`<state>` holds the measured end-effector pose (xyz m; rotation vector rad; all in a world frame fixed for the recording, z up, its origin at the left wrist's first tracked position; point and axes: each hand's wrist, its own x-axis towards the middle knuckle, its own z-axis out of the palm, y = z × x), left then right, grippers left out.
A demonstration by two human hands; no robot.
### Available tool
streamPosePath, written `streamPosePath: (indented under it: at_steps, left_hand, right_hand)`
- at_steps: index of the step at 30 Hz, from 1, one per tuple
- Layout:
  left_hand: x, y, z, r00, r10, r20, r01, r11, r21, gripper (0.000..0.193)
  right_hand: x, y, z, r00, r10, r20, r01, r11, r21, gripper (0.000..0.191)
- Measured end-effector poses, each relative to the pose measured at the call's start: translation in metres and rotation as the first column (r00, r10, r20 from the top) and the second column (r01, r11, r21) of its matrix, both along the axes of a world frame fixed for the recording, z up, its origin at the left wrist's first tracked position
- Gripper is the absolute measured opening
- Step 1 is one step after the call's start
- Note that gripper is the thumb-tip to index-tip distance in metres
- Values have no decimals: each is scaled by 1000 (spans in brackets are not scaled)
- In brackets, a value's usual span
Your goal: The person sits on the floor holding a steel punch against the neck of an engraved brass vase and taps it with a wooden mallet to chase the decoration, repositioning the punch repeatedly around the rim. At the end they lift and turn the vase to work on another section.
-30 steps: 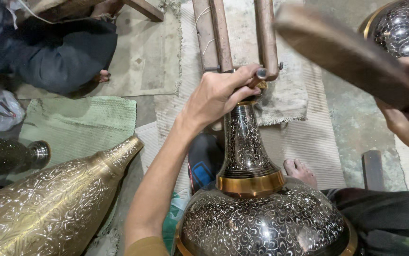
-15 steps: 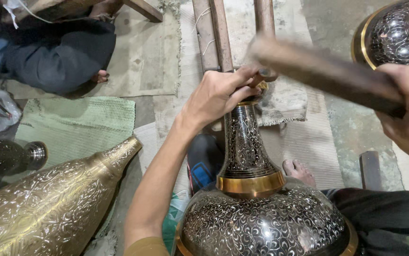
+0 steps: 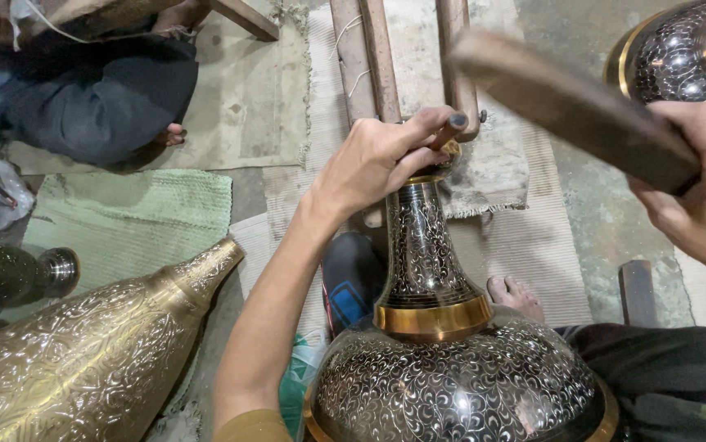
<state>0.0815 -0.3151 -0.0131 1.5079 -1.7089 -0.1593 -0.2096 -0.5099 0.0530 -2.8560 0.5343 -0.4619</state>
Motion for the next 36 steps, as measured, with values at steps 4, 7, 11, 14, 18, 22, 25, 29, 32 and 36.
streamPosePath:
  at_steps: [4,7,11,14,18,22,25,29,32,36]
  left_hand:
    - [3,-4,-3,1000,1,21,-2,999,54,34]
    - [3,-9,-7,1000,21,-7,-20,991,133,38]
    - [6,-7,-7,1000,10,14,-10,999,39,43]
    - [6,-5,-5,999,-3,-37,2,1000,-15,39]
    - [1,-5,-3,991,11,-133,-17,999,-46,43]
    - [-1,-1,-1,988,-23,-151,11,997,-80,39]
    - [1,4,-1,993,16,-116,-23,998,-62,40]
    - [0,13,-7,992,53,-117,-64,994,-94,43]
    - [1,15,-14,994,31,-109,-49,985,-167,42]
    - [4,8,-17,998,16,-63,-26,986,-163,38]
  right_hand:
    - [3,2,4,1000,-28,-10,29,997,70,54]
    - [5,3,6,999,-21,-47,23,999,35,56]
    - [9,3,7,999,-46,-8,46,997,56,48]
    - [9,0,7,998,60,-19,-61,997,-53,57]
    - [1,-11,2,996,82,44,-85,995,58,57]
    - [-8,-23,-9,992,9,-124,-18,997,-79,54]
    - [-10,-29,-10,990,-38,-132,35,999,-24,54]
    - [-7,-35,-20,999,12,42,-25,948,318,43]
    - [4,-38,-38,986,-121,-114,140,974,176,30]
    - [5,-23,-8,998,61,-30,-55,983,172,59]
